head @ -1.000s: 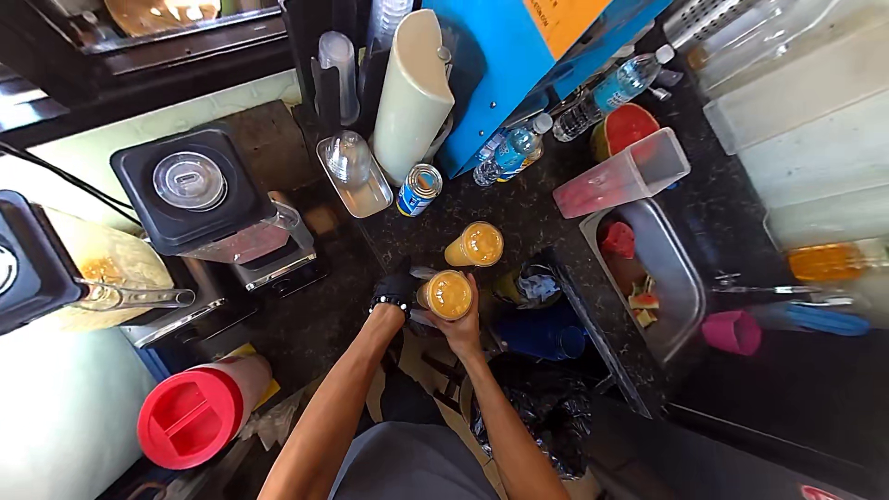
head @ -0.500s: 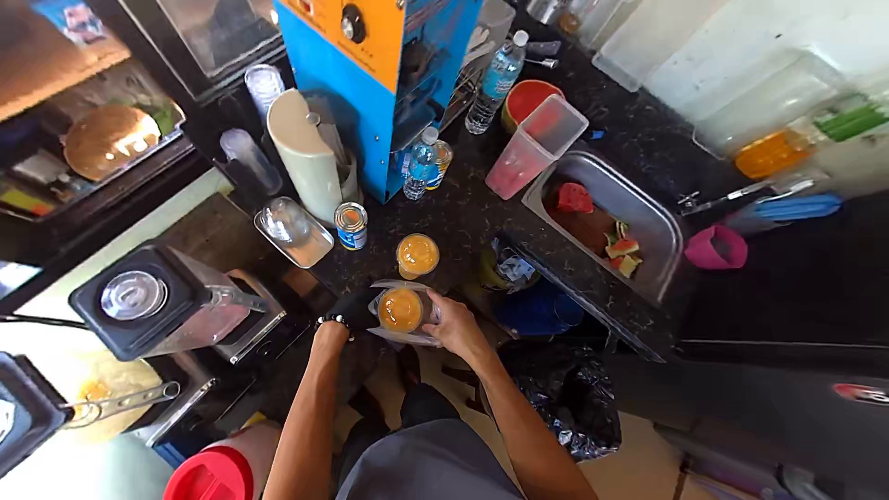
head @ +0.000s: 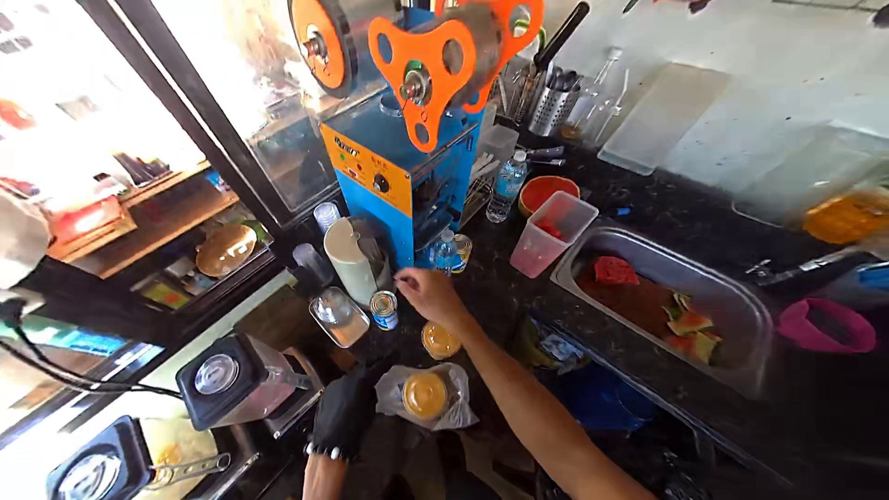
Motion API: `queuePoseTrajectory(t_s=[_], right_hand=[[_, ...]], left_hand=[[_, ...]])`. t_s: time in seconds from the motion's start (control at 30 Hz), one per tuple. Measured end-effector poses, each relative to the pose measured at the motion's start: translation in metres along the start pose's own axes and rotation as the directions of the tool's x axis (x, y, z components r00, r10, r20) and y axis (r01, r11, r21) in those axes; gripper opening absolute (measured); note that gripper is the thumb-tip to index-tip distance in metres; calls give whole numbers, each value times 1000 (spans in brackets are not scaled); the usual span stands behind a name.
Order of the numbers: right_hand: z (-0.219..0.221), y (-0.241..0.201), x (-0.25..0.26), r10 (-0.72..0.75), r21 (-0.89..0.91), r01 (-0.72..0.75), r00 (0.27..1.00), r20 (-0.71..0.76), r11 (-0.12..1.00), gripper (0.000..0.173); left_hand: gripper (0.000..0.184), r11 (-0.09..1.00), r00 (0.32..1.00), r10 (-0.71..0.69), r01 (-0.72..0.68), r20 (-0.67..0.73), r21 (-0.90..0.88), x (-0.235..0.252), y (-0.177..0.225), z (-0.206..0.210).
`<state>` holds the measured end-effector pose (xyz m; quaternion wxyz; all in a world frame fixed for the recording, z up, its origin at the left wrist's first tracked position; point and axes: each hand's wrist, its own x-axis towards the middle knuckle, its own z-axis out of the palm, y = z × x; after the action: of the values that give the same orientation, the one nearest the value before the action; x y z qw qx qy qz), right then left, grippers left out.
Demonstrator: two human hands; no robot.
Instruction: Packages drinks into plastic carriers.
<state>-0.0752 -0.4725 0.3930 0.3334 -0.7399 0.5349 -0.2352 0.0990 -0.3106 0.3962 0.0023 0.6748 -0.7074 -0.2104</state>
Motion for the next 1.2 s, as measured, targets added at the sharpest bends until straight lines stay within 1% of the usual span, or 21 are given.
queuePoseTrajectory(t_s=[0.1, 0.17, 0.2, 0.27, 0.33, 0.37, 0.43, 0.5, 0.53, 0.57, 0.63, 0.67, 0.7, 0.73, 0.8, 0.87, 0.93, 1.0, 1.07, 1.13, 1.2], right_hand=[[65, 36, 94, -76, 27, 78, 992, -96, 997, 29], [79, 35, 128, -52, 2, 52, 995, -86, 999, 35], [82, 33, 138, -44, 13, 45, 997, -70, 999, 36], [86, 31, 148, -57, 21, 58, 997, -45, 998, 38], [90, 29, 147, -82, 24, 85, 992, -93, 996, 33], [90, 29, 144, -78, 9, 79, 990, -114, 997, 32], [88, 29, 139, -70, -47, 65, 988, -134, 997, 31], [83, 36, 129, -162, -120, 141, 969, -188, 983, 32], [76, 41, 119, -232, -145, 202, 944, -233, 968, 32], [65, 45, 103, -308, -149, 274, 905, -294, 950, 31], [32, 43, 54, -447, -98, 456, 771, -453, 885, 27], [7, 32, 25, -471, -13, 536, 729, -496, 844, 25], [-18, 18, -9, -471, 93, 586, 726, -501, 805, 25], [-35, 8, -42, -472, 182, 619, 729, -496, 764, 22], [-44, 1, -91, -513, 236, 653, 730, -451, 720, 18], [-19, 11, -116, -566, 201, 652, 745, -353, 731, 20], [25, 32, -120, -582, 120, 616, 780, -232, 778, 19], [66, 51, -115, -584, -25, 584, 808, -73, 811, 18], [94, 62, -112, -593, -178, 598, 801, 88, 781, 18], [103, 59, -111, -588, -244, 619, 786, 191, 747, 17], [85, 47, -109, -520, -210, 604, 782, 343, 769, 20]], left_hand=[[52, 979, 980, -165, 150, -108, -135, -19, -7, 20], [35, 953, 954, -241, 197, -180, -229, -30, -16, 33], [32, 944, 942, -268, 214, -201, -252, -33, -21, 40], [33, 929, 934, -303, 245, -188, -279, -40, -32, 51], [35, 917, 933, -316, 253, -174, -309, -46, -36, 55], [33, 914, 931, -308, 234, -194, -330, -49, -31, 51], [31, 881, 935, -322, 238, -150, -409, -51, -11, 27], [33, 864, 930, -278, 132, -242, -486, -41, -15, 35], [33, 824, 926, -253, 54, -281, -564, -35, -19, 42], [32, 728, 933, -256, 14, -253, -685, -31, -19, 44], [26, 432, 949, -303, 52, -91, -901, -24, -13, 40], [23, 313, 945, -324, 68, -39, -947, -18, -11, 36], [21, 237, 941, -337, 68, -16, -969, -13, -11, 35], [19, 200, 938, -346, 57, -16, -978, -10, -11, 36], [16, 192, 935, -351, 13, -57, -981, -5, -13, 39], [18, 203, 937, -338, -17, -86, -979, -2, -13, 43], [17, 202, 939, -332, -28, -95, -979, 0, -12, 45], [18, 218, 945, -298, -68, -133, -974, -2, -8, 47], [21, 236, 954, -240, -122, -180, -964, -3, -8, 47], [19, 284, 966, -179, -128, -184, -950, -4, -9, 46], [13, 329, 973, -178, -83, -149, -940, -7, -6, 43]])
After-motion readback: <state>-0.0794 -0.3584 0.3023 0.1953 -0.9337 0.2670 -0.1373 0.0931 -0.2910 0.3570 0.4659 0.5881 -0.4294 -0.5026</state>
